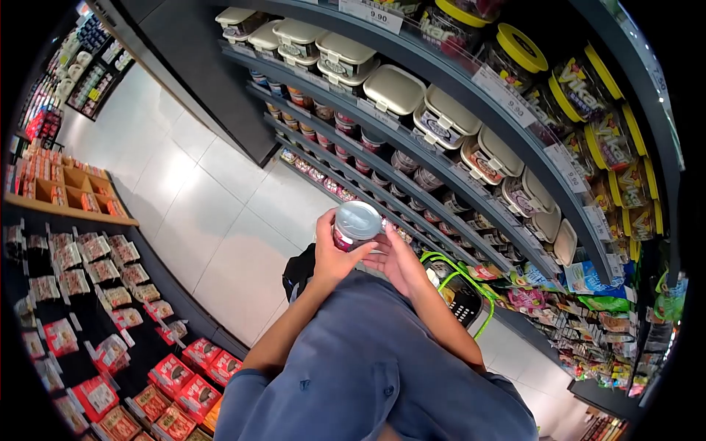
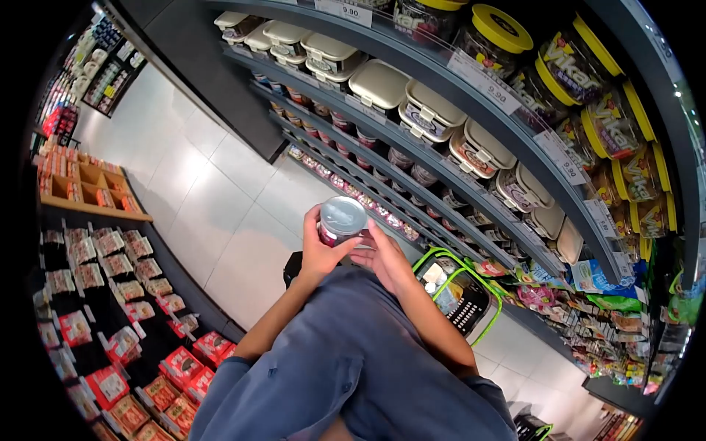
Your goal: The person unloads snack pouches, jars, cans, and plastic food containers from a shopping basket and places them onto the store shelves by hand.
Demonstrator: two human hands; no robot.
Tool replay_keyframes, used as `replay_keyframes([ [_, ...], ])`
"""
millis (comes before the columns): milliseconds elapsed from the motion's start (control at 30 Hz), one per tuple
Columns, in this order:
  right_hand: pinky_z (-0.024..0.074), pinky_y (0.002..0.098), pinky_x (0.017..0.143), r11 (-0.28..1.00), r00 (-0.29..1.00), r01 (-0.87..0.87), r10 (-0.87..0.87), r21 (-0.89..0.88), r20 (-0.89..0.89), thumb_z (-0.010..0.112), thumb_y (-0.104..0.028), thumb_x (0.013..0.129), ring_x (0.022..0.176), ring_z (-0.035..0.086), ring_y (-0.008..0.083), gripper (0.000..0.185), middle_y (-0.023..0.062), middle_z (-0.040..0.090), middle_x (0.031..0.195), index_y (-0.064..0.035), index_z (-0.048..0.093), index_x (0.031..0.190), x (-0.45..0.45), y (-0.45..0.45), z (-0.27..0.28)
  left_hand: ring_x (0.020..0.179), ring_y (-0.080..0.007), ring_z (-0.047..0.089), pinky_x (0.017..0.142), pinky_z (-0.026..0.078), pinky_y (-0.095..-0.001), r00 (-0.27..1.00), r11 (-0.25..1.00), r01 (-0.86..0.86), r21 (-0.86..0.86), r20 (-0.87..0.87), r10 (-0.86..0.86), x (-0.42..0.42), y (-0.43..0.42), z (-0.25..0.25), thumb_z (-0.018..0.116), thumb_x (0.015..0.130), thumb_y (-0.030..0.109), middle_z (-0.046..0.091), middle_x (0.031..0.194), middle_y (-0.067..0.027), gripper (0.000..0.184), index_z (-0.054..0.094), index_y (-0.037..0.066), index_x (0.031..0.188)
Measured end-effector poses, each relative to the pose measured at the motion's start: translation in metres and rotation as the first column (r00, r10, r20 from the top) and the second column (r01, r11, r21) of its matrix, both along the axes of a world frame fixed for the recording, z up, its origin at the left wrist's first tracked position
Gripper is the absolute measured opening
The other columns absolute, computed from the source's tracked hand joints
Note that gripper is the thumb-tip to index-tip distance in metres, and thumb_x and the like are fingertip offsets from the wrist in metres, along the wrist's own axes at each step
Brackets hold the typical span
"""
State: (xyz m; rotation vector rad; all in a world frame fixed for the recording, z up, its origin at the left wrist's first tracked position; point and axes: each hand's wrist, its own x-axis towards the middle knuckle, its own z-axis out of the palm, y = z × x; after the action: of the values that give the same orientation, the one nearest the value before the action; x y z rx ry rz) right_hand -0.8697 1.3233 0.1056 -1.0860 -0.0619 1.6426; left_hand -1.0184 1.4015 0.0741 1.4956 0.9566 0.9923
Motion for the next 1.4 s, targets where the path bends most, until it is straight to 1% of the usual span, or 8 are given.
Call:
replay_keyframes([
  [167,0.0484,0.0411,0.093,0.998,0.998,0.000,-0.004,-0.057,-0.070,0.057,-0.055,0.095,0.102,0.061,0.0208,0.058,0.0073,0.062,0.111,-0.0082,0.053,0.128,-0.016,0.047,0.007,0.111,-0.0327,0.054,0.095,0.045,-0.0440,0.972,0.953,0.122,0.277,-0.230,-0.058,0.000,0.054,0.024,0.095,0.055,0.029,0.051,0.119,-0.0164,0.096,0.045,0.002,0.132],
  [467,0.0468,0.0346,0.088,0.979,0.983,0.137,-0.153,-0.153,-0.098,0.059,-0.059,0.088,0.095,0.059,0.0188,0.062,0.0059,0.063,0.108,-0.0060,0.057,0.120,-0.012,0.098,-0.001,0.114,-0.0270,0.053,0.098,0.044,-0.0378,0.950,0.920,0.307,0.244,-0.017,-0.312,-0.022,0.124,-0.001,0.086,0.067,0.016,0.049,0.125,-0.0156,0.077,0.046,0.003,0.133],
  [567,0.0472,0.0332,0.083,0.976,0.985,0.173,-0.169,-0.130,0.036,0.064,-0.053,0.087,0.092,0.059,0.0166,0.057,0.0050,0.063,0.103,-0.0057,0.059,0.118,-0.010,0.111,-0.009,0.116,-0.0246,0.053,0.097,0.045,-0.0366,0.937,0.932,0.342,0.122,0.031,-0.348,-0.019,0.139,-0.031,0.081,0.078,0.023,0.052,0.125,-0.0140,0.069,0.047,0.002,0.134],
  [633,0.0472,0.0319,0.082,0.972,0.976,0.202,-0.188,-0.124,0.113,0.065,-0.049,0.088,0.092,0.059,0.0160,0.052,0.0042,0.063,0.101,-0.0061,0.060,0.117,-0.006,0.119,-0.024,0.112,-0.0225,0.058,0.093,0.048,-0.0352,0.936,0.808,0.352,-0.473,0.198,-0.292,-0.013,0.155,-0.040,0.077,0.083,0.034,0.057,0.120,-0.0133,0.066,0.050,0.003,0.134],
  [733,0.0474,0.0288,0.078,0.965,0.943,0.245,-0.214,-0.095,0.256,0.067,-0.036,0.091,0.090,0.059,0.0138,0.038,0.0038,0.064,0.099,-0.0052,0.061,0.112,-0.004,0.138,-0.027,0.108,-0.0187,0.061,0.088,0.050,-0.0324,0.926,0.580,0.377,-0.723,0.284,-0.248,-0.006,0.176,-0.021,0.073,0.088,0.041,0.062,0.114,-0.0105,0.064,0.051,0.003,0.136],
  [800,0.0477,0.0290,0.077,0.972,0.849,0.233,-0.192,-0.022,0.492,0.067,-0.035,0.091,0.092,0.060,0.0136,0.041,0.0060,0.064,0.105,-0.0030,0.060,0.116,-0.001,0.152,-0.035,0.105,-0.0177,0.062,0.085,0.051,-0.0313,0.926,0.584,0.376,-0.720,0.267,-0.267,0.004,0.188,-0.025,0.073,0.088,0.040,0.064,0.111,-0.0100,0.063,0.053,0.003,0.134],
  [1067,0.0482,0.0345,0.092,0.913,0.731,0.405,-0.349,0.039,0.586,0.061,-0.031,0.098,0.105,0.058,0.0147,0.037,0.0043,0.060,0.118,-0.0068,0.053,0.124,-0.008,0.181,-0.039,0.083,-0.0137,0.065,0.074,0.051,-0.0255,0.912,0.726,0.378,-0.574,0.364,-0.187,0.048,0.214,-0.035,0.079,0.084,0.023,0.066,0.102,-0.0079,0.054,0.055,-0.001,0.127],
  [1400,0.0503,0.0334,0.091,0.862,0.613,0.451,-0.488,0.233,0.621,0.058,-0.031,0.101,0.099,0.061,0.0164,0.039,0.0084,0.061,0.114,-0.0022,0.050,0.125,0.011,0.201,-0.063,0.111,-0.0202,0.059,0.094,0.049,-0.0330,0.856,0.776,0.472,-0.418,0.428,-0.289,0.074,0.225,-0.058,0.077,0.083,0.017,0.060,0.122,-0.0151,0.072,0.037,-0.004,0.140],
])
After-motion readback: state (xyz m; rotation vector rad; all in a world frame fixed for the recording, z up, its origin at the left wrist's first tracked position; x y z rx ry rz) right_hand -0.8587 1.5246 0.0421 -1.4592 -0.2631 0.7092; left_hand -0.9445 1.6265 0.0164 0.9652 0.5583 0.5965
